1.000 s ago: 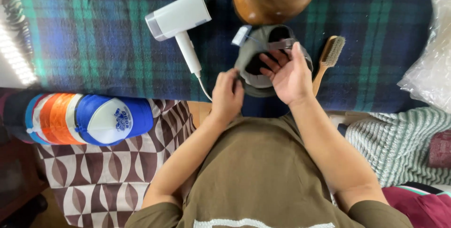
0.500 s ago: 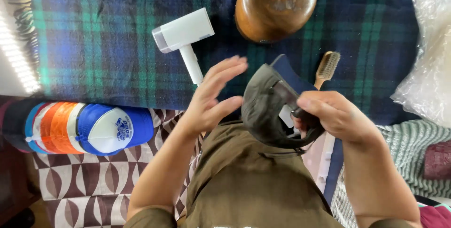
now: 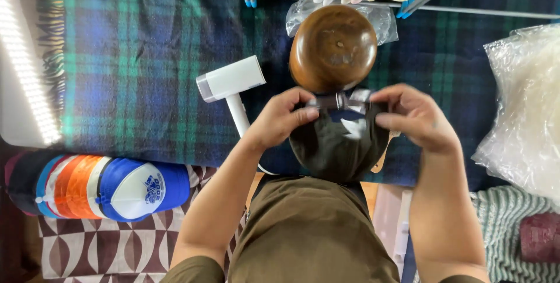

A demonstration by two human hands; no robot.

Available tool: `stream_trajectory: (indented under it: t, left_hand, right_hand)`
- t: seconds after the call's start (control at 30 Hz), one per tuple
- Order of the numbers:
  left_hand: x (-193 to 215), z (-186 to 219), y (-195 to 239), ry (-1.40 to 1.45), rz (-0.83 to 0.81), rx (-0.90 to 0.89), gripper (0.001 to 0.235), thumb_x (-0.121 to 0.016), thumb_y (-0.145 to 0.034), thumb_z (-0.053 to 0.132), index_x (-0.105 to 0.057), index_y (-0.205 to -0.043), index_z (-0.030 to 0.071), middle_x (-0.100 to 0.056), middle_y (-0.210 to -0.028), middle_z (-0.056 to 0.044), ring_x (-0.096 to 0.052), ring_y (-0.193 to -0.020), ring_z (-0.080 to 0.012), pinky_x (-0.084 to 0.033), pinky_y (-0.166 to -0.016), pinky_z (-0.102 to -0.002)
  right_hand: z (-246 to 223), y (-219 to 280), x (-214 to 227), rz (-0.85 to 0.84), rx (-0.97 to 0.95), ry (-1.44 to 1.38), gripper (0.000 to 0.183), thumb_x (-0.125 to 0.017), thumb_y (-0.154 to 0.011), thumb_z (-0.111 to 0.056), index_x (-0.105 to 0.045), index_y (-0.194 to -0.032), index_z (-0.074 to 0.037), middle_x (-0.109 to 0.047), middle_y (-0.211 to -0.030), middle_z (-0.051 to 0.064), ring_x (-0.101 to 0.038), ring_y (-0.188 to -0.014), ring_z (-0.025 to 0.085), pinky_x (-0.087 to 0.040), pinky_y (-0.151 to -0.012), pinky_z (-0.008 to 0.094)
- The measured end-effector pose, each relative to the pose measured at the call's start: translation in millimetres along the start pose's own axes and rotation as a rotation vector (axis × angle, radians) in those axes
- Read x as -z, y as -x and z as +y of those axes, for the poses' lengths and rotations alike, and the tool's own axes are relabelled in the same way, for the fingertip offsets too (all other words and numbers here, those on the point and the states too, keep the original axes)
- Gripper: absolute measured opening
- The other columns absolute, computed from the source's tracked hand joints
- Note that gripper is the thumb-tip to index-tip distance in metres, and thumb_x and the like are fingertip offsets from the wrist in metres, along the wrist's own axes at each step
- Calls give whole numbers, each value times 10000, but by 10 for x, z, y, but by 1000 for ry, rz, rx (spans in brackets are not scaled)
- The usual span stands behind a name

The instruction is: The person cleans a dark-colored baseball cap by brushing the interior and exterior with a wooden brush. They then use a white handheld steamer to steam the cap while continuing to brush it, focusing on the front and top panels.

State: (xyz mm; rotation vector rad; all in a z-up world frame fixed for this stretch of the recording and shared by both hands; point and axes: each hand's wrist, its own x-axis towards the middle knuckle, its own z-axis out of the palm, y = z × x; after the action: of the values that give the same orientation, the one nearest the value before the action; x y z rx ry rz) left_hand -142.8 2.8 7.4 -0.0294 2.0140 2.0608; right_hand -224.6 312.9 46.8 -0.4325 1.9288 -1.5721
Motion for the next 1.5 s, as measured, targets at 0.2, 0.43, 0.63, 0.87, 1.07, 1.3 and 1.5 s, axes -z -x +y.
stream_trajectory:
  t: [0.2, 0.43, 0.63, 0.87, 1.07, 1.3, 1.5]
  left_hand:
    - [217, 125, -928, 38, 219, -172, 224, -672, -970, 342, -646, -1010, 124, -600, -896, 44, -547, -858, -82, -467, -766, -255]
    - [429, -154, -1624, -372, 432, -96, 379, -598, -926, 519, -715, -987, 164, -553, -920, -40, -530, -957, -237, -428, -890, -364]
    - [424, -140, -1569, 205, 305, -26, 240, -735, -915, 347, -610, -977, 151, -567, -784, 33, -516, -753, -67, -432, -691, -230]
    - [375, -291, -1449, 484, 245, 3, 683, -760, -817, 449, -635, -1390, 98, -577, -1469, -168, -532, -1357, -306, -432, -1127, -427]
    - [240, -238, -1309, 556, 391, -16, 632, -777, -778, 416, -712, -1293, 55, -682, -1333, -192, -626, -1240, -316, -505, -1054, -418]
    - [54, -69, -758, 540, 381, 68, 730, -749, -787, 441, -630, -1379, 31, -657, -1371, -204, -617, -1264, -304, -493, -1082, -404]
    - [-115, -484, -555, 365, 450, -50, 518, -748, -916, 444, -698, -1370, 199, -664, -1359, -192, -582, -1319, -310, -418, -1155, -446]
  right_hand:
    - [-103, -1052, 167, 211, 55, -147, 304, -717, -921, -136, -605, -1193, -62, -634, -1013, 63, -640, -900, 158, -554, -806, 247]
    - [157, -1770, 239, 289, -18, -6, 180, -711, -939, -217, -652, -1094, -145, -643, -995, -24, -598, -921, 85, -481, -848, 224]
    - [286, -1660, 154, 309, 76, -33, 246, -681, -974, -301, -635, -1183, -181, -620, -1163, -10, -585, -1097, 133, -469, -968, 278]
    - [109, -1619, 12, 324, -150, 19, 660, -547, -862, -636, -624, -1378, -232, -603, -1465, 64, -530, -1385, 244, -415, -1120, 406]
    - [-248, -1432, -198, 383, -211, -18, 771, -609, -750, -712, -672, -1325, -203, -668, -1395, 54, -619, -1298, 234, -485, -1058, 384]
    - [-183, -1003, -396, 311, -108, -84, 685, -577, -863, -632, -660, -1304, -114, -673, -1324, 72, -627, -1238, 211, -496, -1040, 362]
    - [186, -750, -593, 348, 18, -15, 498, -534, -1077, -459, -624, -1426, -115, -624, -1395, 182, -564, -1328, 295, -397, -1155, 468]
